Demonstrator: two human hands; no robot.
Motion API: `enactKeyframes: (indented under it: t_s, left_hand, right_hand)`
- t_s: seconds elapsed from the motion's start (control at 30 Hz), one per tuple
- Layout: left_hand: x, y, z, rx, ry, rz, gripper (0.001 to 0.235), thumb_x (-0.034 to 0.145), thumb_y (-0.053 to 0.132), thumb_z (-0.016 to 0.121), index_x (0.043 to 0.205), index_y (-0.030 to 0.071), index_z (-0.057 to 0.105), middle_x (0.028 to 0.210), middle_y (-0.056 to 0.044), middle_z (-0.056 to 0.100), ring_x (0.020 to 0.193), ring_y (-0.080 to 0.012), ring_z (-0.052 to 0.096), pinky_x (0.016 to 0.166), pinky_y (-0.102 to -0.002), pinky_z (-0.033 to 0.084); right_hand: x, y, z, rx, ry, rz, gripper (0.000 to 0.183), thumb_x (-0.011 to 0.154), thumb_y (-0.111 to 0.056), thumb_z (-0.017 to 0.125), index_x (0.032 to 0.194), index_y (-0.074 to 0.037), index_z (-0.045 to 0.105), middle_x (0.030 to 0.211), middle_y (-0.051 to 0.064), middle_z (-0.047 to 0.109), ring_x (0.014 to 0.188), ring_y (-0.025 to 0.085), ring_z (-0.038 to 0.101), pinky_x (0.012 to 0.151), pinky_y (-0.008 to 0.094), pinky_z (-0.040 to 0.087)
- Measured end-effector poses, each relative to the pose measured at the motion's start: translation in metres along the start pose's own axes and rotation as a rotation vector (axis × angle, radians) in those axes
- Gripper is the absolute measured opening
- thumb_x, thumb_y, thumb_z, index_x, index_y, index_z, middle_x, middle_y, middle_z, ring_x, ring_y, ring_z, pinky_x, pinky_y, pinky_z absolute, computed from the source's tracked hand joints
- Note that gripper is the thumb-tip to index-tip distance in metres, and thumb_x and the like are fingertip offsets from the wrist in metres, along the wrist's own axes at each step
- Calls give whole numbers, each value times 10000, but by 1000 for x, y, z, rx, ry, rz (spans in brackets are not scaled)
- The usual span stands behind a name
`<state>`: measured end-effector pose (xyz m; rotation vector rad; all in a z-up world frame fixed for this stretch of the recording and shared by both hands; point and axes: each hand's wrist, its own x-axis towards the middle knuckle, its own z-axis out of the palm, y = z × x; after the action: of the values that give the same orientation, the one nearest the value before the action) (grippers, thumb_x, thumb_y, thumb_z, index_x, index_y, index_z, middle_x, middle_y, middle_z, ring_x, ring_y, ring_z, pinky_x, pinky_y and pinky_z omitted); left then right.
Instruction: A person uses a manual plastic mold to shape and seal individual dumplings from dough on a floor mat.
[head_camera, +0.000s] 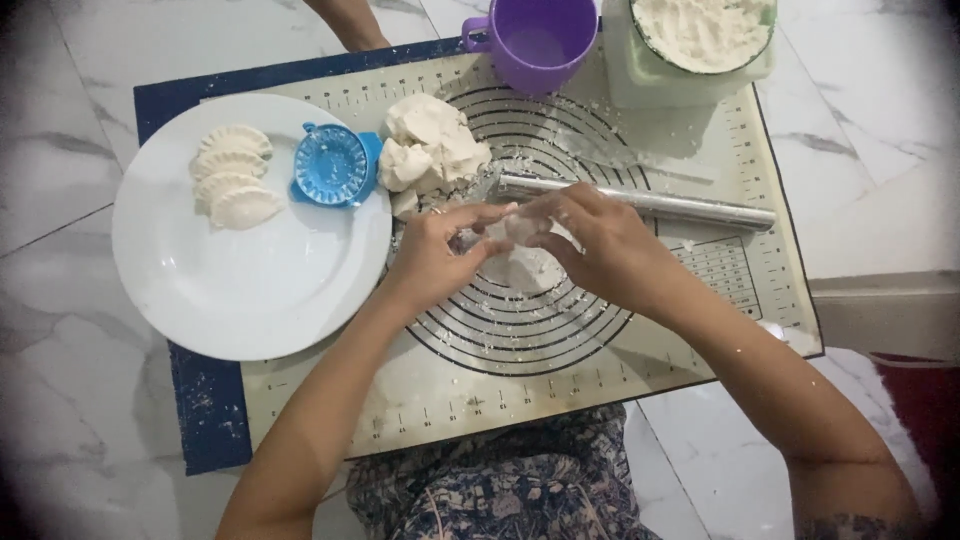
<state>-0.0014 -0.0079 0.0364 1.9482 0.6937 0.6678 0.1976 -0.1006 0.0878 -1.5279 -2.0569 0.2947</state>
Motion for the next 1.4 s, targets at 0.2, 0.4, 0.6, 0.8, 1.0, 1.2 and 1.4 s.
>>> enactKeyframes:
  t_s: [0.2, 0.4, 0.6, 0.8, 1.0, 1.2, 1.4]
  left_hand:
    - [1, -36, 17, 46, 95, 43, 167, 801, 129, 848, 951, 117, 778, 858, -80, 785, 781, -226, 713, 742, -324, 557]
    - [1, -32, 20, 55, 118, 89, 136, 742, 66, 868, 753, 128, 747, 719, -67, 761, 673, -229, 727, 705, -304, 562]
    - [1, -28, 18, 62, 85, 75, 133, 738, -34, 812, 727, 83, 749, 658, -104, 736, 616, -242, 696, 572, -272, 532]
    - [3, -21, 20, 161, 107, 89, 110, 776, -79, 709, 737, 24, 710, 578, -121, 657, 521, -206, 605, 479, -262, 467]
    - [2, -12, 15, 275, 137, 80, 77, 774, -2, 760, 830, 48, 774, 748, -160, 732, 735, -303, 697, 645, -331, 565]
    - [2, -6, -6, 194, -97, 39, 596, 750, 139, 855, 1287, -27, 658, 1172, -266, 697, 1126, -401, 636, 968, -453, 520]
    - [0, -24, 3, 201, -72, 92, 453, 703, 118, 904, 1123, 48, 749, 1001, -159, 771, 962, -299, 714, 814, -348, 595]
  right_hand:
    - [1, 3, 18, 46, 46, -35, 135, 841, 37, 751, 965, 22, 698, 908, 197, 751, 848, 348, 758, 692, 406, 619]
    - [-4, 2, 26, -2, 0, 3, 83, 864, 3, 730, 943, -26, 732, 888, 161, 765, 827, 284, 770, 706, 357, 634]
    - [-7, -4, 30, 8, 83, -19, 32, 859, 34, 731, 846, 10, 716, 807, 154, 746, 724, 300, 755, 581, 357, 611]
    - [-9, 12, 42, 20, 126, 21, 68, 869, 60, 726, 854, -7, 727, 784, 142, 734, 699, 293, 746, 560, 358, 588]
    - [-9, 2, 44, 54, 19, 64, 476, 757, -21, 829, 1193, 29, 644, 1094, 290, 696, 892, 450, 718, 684, 534, 620]
    - [-4, 2, 45, 109, -95, 321, 569, 811, -44, 789, 1341, -63, 584, 1161, 276, 642, 1001, 435, 701, 791, 532, 619]
    - [-2, 6, 37, 109, -44, 233, 428, 787, 15, 775, 1198, 28, 659, 1030, 229, 720, 922, 381, 743, 779, 483, 616]
